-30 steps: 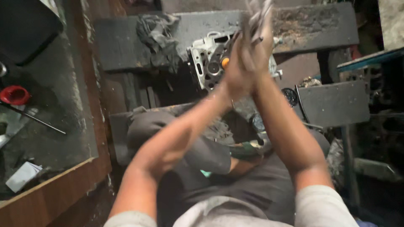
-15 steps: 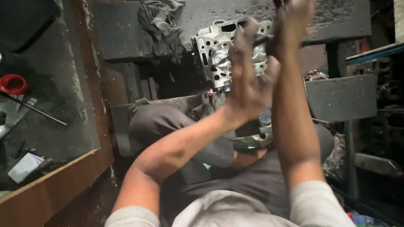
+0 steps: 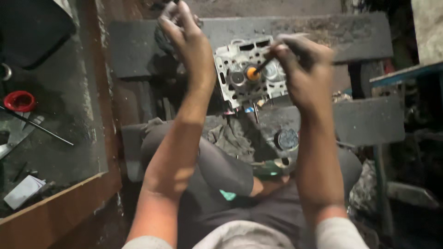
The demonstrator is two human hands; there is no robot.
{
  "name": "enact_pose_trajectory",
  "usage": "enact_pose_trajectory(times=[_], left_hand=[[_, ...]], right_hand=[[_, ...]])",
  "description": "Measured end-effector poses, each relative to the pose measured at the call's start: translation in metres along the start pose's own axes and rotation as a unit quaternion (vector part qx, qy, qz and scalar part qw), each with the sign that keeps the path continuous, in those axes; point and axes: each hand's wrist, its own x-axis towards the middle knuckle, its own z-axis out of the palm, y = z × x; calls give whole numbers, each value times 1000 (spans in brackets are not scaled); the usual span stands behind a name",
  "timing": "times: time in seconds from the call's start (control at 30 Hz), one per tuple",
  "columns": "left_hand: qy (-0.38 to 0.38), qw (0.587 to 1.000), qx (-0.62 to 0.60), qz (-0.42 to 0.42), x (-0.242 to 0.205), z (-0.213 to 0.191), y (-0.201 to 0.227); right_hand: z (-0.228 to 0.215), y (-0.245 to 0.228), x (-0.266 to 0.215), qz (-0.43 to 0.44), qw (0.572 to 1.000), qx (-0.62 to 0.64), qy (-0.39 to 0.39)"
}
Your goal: The person sits on the floor and works on a metal engine cylinder head. They use a screwdriver to manipulate components inside the cylinder head and repeatedly rub their hands together, likely to spread grease or oil, before continuing to work on the part.
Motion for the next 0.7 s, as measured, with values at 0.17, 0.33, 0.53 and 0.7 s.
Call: enact_pose_trajectory(times=[0.17, 0.33, 0.53, 0.7], left_hand=[[-15, 997, 75, 12, -10, 2, -9], [-23, 997, 43, -54, -7, -2, -6], [-34, 997, 33, -65, -6, 2, -8], [-25, 996, 10, -84, -5, 2, -8]], right_hand=[[12, 32, -15, 84, 983, 157, 48], [0, 28, -15, 29, 998, 61, 14], [-2, 22, -13, -23, 979, 182, 90], [-2, 43, -1, 7, 996, 62, 59]])
